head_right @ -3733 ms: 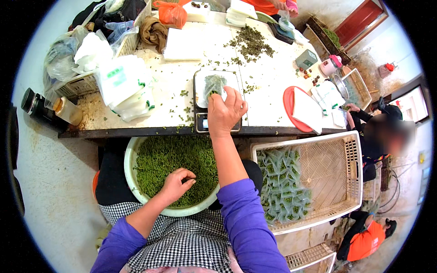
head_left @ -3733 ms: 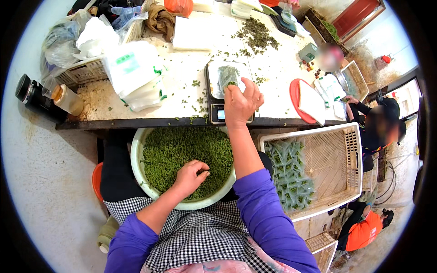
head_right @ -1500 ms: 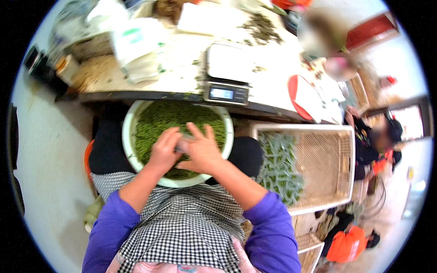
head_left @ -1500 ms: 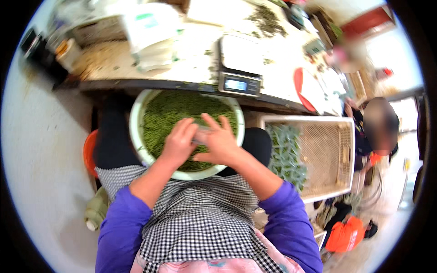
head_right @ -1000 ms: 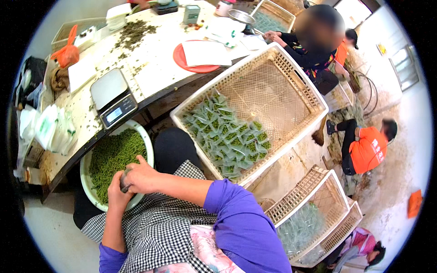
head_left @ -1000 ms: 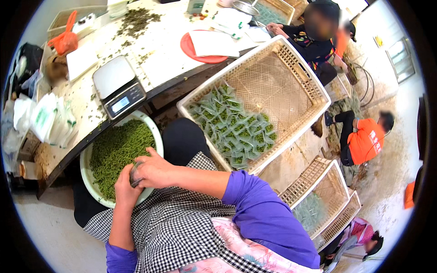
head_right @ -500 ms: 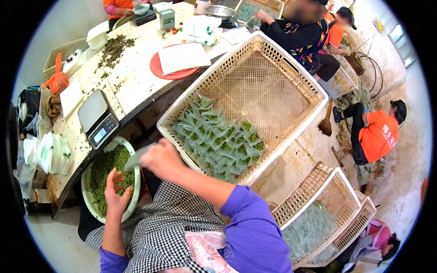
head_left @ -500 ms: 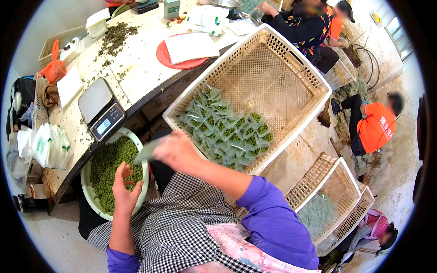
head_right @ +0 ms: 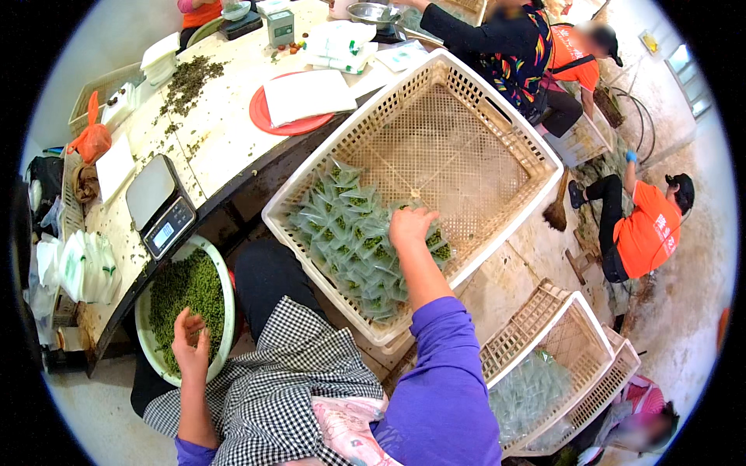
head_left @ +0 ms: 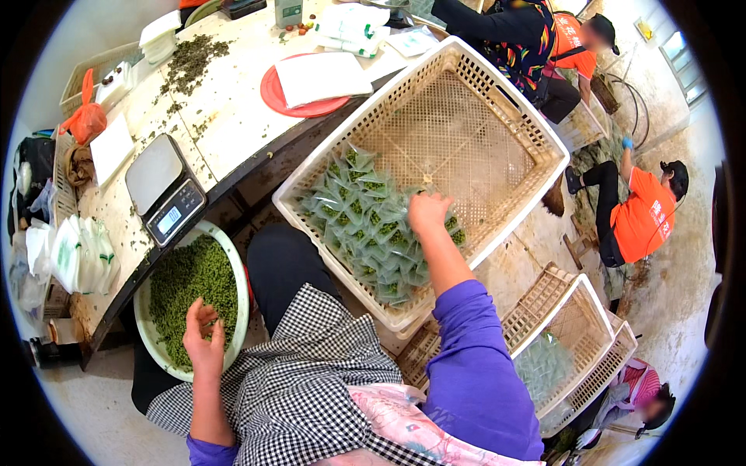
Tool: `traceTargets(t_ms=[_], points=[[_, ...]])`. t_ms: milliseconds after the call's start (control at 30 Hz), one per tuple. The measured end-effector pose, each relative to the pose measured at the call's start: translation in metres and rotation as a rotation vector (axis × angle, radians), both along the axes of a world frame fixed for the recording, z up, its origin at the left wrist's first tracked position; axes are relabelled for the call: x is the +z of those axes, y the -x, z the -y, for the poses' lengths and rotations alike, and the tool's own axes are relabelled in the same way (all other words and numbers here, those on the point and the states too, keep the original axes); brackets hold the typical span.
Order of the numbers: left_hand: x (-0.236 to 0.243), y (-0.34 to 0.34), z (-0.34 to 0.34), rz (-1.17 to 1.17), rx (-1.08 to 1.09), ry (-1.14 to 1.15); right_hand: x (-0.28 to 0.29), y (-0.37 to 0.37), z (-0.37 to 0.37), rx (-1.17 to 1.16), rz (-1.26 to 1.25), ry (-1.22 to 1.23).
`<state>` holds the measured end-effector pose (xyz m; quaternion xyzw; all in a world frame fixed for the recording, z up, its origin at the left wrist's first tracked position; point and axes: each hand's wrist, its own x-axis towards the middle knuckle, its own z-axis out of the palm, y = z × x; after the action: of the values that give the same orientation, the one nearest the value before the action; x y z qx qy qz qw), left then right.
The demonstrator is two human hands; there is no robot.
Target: The person scoops green tea leaves from a large bowl into small plastic bags, weighs each bag on a digital scale, and places the filled bags into a basket. The process is repeated continuously with other workers visible in the background.
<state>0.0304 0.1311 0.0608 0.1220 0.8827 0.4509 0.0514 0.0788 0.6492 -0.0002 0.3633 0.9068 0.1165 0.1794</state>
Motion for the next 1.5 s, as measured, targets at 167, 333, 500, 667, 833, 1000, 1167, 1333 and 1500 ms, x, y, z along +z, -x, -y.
traceTargets(t_ms=[167,333,500,667,833,1000,1167,1333,1500], points=[[-0.010,0.016,0.056,-0.065,0.150,0.085,0.066,-0.018,0.004,0.069,-0.477,0.301],[-0.010,0.048,0.185,-0.263,0.344,0.203,0.050,-0.007,-0.067,-0.070,-0.873,0.453],[-0.027,0.076,0.359,-0.254,0.580,0.423,-0.036,-0.001,-0.113,-0.003,-0.602,0.779],[-0.040,0.059,0.408,-0.126,0.713,0.537,-0.020,-0.019,-0.060,-0.097,-0.493,0.523],[-0.059,0.062,0.432,-0.130,0.636,0.560,-0.021,-0.029,-0.035,-0.105,-0.454,0.555],[-0.066,0.070,0.423,0.076,0.823,0.319,-0.042,-0.040,-0.049,-0.136,-0.444,0.598],[-0.081,0.060,0.469,0.185,0.888,0.179,0.006,0.027,-0.067,-0.053,-0.266,0.518],[-0.082,0.056,0.476,0.226,0.899,0.058,-0.014,0.127,-0.050,-0.004,-0.908,0.503],[-0.082,0.047,0.456,0.187,0.944,-0.046,-0.045,0.175,-0.019,-0.149,-0.617,0.516]])
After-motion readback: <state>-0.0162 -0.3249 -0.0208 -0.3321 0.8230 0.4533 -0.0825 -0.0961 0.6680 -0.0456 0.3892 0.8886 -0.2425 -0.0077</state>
